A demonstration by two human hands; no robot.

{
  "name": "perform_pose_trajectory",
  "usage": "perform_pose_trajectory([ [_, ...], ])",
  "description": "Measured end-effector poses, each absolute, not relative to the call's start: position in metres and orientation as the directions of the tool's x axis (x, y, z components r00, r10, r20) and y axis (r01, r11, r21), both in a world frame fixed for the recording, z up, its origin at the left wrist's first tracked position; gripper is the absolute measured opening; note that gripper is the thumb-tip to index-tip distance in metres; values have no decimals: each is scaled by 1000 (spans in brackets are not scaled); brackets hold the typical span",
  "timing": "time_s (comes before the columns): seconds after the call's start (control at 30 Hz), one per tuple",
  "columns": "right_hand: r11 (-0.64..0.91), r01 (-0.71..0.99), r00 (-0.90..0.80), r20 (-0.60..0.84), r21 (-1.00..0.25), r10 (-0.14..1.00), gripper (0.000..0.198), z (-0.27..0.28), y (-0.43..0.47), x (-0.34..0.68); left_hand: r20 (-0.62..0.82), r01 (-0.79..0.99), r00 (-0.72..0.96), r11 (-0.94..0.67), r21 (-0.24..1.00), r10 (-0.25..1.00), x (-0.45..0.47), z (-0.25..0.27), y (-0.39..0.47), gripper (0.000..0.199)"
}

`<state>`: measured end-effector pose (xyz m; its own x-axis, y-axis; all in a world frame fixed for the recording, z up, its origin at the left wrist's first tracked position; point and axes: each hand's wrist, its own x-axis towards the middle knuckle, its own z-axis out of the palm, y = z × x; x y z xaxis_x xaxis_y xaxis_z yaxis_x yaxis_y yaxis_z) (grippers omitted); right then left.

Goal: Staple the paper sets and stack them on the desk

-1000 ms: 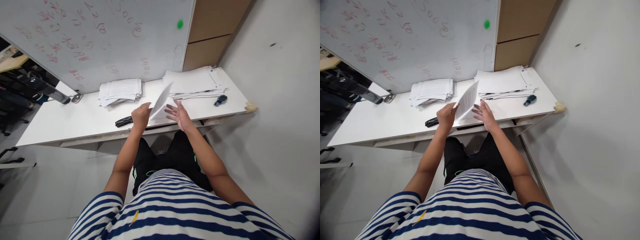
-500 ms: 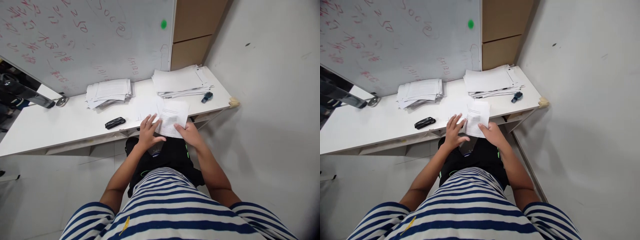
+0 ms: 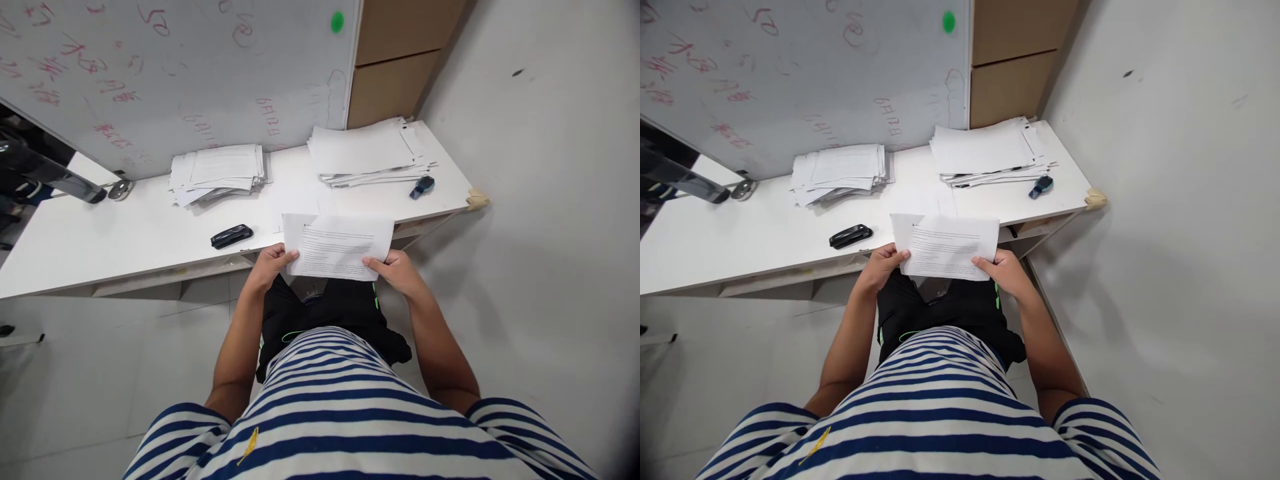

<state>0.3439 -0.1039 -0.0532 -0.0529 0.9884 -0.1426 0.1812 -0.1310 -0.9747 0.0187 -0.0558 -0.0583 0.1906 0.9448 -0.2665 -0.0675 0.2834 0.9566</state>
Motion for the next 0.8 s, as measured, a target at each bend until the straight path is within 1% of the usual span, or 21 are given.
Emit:
perform_pose_trajectory([
  [0.07,-155,160,-10,-159,-975,987,43,-61,-103,342,-238,-42,138,246,968,961,20,-52,-64,37],
  [0.2,-214,115,29,-212,-970,977,45,-72,-103,336,-233,-22,133,238,971,963,20,-47,-73,36],
  [0.47,-235,74,35,-233,-969,972,52,-76,-101,325,-248,-29,129,254,967,960,11,-52,-76,37],
  [0.63,-229,73,16,-229,-971,973,51,-79,-100,322,-245,-36,131,252,967,961,8,-54,-82,38],
  [0.73,-235,71,14,-234,-969,972,52,-86,-97,320,-224,11,98,224,975,970,4,-54,-83,42],
  [0.8,-248,70,26,-247,-966,969,53,-93,-91,316,-140,116,-5,140,983,990,-6,-51,-77,44],
])
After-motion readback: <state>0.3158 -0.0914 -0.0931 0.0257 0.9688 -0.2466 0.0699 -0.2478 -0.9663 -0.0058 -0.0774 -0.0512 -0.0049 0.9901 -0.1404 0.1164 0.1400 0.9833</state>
